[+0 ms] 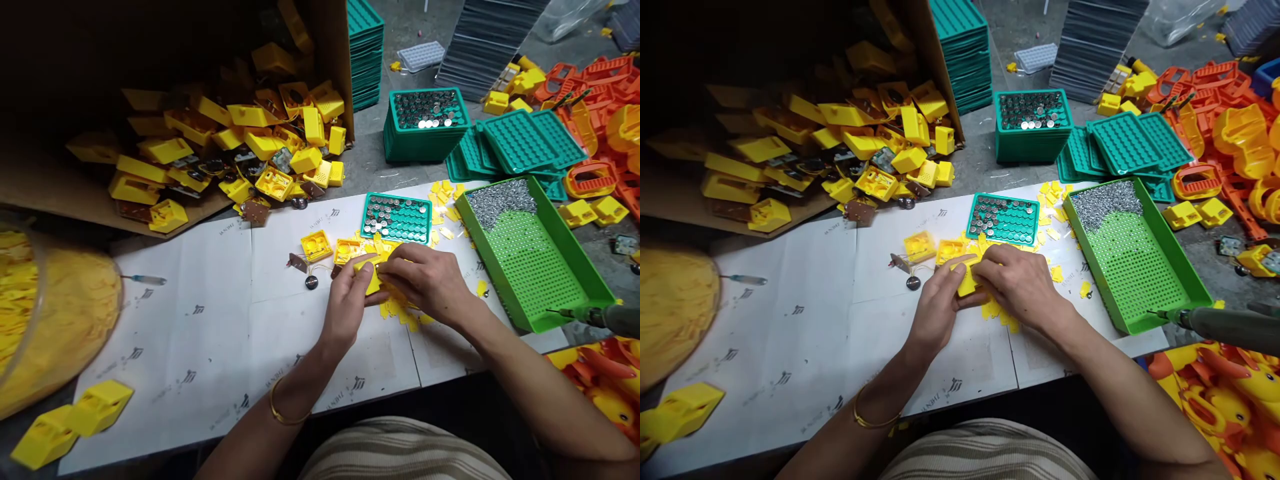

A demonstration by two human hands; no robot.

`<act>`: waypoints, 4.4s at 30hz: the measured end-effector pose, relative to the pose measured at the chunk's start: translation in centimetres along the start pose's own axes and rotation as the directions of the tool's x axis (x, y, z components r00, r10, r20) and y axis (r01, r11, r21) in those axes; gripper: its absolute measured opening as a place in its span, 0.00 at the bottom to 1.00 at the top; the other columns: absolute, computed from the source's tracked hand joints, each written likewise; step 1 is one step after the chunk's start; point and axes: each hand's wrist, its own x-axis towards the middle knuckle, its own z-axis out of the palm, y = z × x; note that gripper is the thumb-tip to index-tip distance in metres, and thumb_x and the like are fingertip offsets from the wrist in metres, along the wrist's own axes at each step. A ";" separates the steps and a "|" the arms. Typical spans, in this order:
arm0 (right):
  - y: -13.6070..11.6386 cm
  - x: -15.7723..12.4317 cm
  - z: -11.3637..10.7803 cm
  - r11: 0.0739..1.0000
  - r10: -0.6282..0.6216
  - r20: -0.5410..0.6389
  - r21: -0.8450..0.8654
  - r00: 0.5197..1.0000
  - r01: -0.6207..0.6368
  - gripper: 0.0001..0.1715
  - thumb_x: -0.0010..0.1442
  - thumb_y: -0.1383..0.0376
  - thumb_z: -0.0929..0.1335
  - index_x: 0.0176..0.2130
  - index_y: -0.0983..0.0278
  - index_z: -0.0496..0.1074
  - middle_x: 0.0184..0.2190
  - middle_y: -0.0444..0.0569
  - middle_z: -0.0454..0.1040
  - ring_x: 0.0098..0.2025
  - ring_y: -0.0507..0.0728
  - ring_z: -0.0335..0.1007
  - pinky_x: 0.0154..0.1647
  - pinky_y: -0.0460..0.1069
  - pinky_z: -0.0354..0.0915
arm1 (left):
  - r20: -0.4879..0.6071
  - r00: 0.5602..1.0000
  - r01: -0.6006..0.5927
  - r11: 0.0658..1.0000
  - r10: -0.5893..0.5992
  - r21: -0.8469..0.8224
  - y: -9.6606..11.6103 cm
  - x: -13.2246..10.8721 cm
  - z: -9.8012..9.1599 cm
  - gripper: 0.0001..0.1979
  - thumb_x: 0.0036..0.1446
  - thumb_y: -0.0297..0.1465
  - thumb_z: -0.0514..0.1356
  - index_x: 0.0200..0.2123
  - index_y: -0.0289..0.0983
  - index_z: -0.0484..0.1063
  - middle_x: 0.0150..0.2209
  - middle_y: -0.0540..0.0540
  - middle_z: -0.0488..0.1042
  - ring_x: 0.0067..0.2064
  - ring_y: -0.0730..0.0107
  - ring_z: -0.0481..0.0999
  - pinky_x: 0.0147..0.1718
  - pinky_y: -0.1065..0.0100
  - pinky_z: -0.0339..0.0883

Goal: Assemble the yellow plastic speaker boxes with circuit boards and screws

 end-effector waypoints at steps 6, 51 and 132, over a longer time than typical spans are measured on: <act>0.3 0.3 -1.0 0.925 0.116 0.086 0.353 0.990 -0.139 0.06 0.59 0.67 0.68 0.32 0.63 0.76 0.31 0.47 0.73 0.35 0.53 0.69 0.32 0.46 0.61 | 0.053 0.997 -0.059 0.996 0.056 0.063 -0.6 -0.6 0.2 0.16 0.54 0.40 0.62 0.43 0.37 0.72 0.44 0.44 0.74 0.41 0.64 0.77 0.35 0.66 0.77; -4.2 -1.6 3.1 -0.343 0.499 0.385 0.911 0.776 -0.231 0.17 0.46 0.59 0.75 0.34 0.63 0.70 0.32 0.43 0.71 0.33 0.50 0.70 0.33 0.45 0.69 | 0.100 0.991 -0.052 0.946 0.089 -0.321 0.0 -2.3 1.1 0.13 0.57 0.40 0.61 0.46 0.47 0.72 0.58 0.49 0.70 0.62 0.63 0.63 0.51 0.64 0.67; -3.2 -6.8 -1.7 0.673 0.590 -0.115 0.617 0.799 -0.408 0.12 0.57 0.60 0.71 0.42 0.58 0.75 0.26 0.44 0.76 0.25 0.52 0.71 0.29 0.49 0.68 | 0.256 0.953 0.174 0.984 -0.160 -0.035 -1.3 -1.9 1.2 0.14 0.52 0.33 0.65 0.42 0.37 0.69 0.36 0.48 0.78 0.38 0.68 0.79 0.38 0.66 0.77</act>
